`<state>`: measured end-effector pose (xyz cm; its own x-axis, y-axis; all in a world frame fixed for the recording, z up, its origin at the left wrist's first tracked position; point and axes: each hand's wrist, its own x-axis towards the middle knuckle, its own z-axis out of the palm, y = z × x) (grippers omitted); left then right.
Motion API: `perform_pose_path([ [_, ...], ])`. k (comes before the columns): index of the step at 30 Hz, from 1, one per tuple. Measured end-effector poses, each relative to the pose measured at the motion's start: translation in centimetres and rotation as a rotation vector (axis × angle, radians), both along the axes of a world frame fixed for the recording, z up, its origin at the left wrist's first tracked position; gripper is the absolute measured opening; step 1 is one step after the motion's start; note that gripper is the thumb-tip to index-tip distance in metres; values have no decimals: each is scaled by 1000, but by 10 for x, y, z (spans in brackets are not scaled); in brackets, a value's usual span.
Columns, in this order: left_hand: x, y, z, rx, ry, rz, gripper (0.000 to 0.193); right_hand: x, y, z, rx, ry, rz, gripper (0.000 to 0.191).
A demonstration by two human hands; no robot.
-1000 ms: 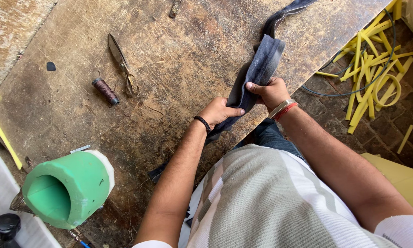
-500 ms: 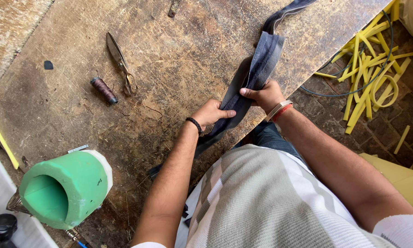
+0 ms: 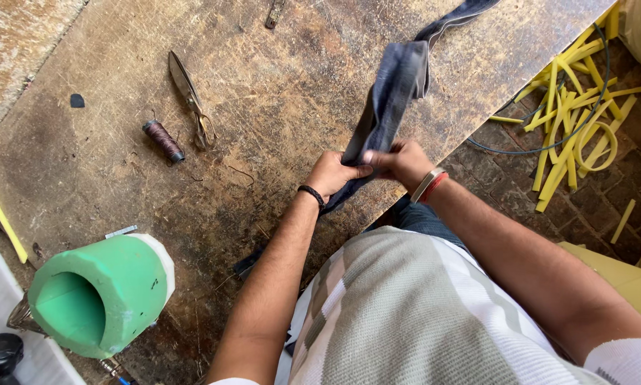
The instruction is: The person aligns a long dark fabric edging strip on a workbench, applies hot glue along it with a glue gun, then folds and presses the strip edges together by hand, working along its length and turning the strip over to continue.
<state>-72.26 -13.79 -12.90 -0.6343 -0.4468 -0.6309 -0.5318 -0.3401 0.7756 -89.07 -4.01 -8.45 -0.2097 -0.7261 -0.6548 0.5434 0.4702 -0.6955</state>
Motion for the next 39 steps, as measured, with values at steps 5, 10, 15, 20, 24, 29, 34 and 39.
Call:
perform_pose_path([
  [5, 6, -2, -7, 105, 55, -9, 34, 2, -1, 0, 33, 106, 54, 18],
  [10, 16, -7, -6, 181, 104, -27, 36, -3, -8, 2, -9, 147, 51, 14],
  [15, 13, -5, 4, 172, 28, -17, 36, 5, -10, 2, -24, 133, 20, 13],
  [20, 12, -2, 13, -14, -56, -32, 34, 17, -12, 4, -62, 79, -57, 20],
  [24, 16, 1, 10, -188, -86, -77, 31, 19, -13, 6, 19, 114, 108, 25],
  [29, 23, 7, -5, 110, 103, 91, 28, 14, -17, 6, 25, 206, 40, 25],
  [34, 34, 9, -10, 314, 165, 97, 32, 13, -19, 4, -54, 112, -23, 22],
  [39, 33, 8, -5, 280, 143, 37, 35, 20, -20, 5, -111, 40, -83, 21],
])
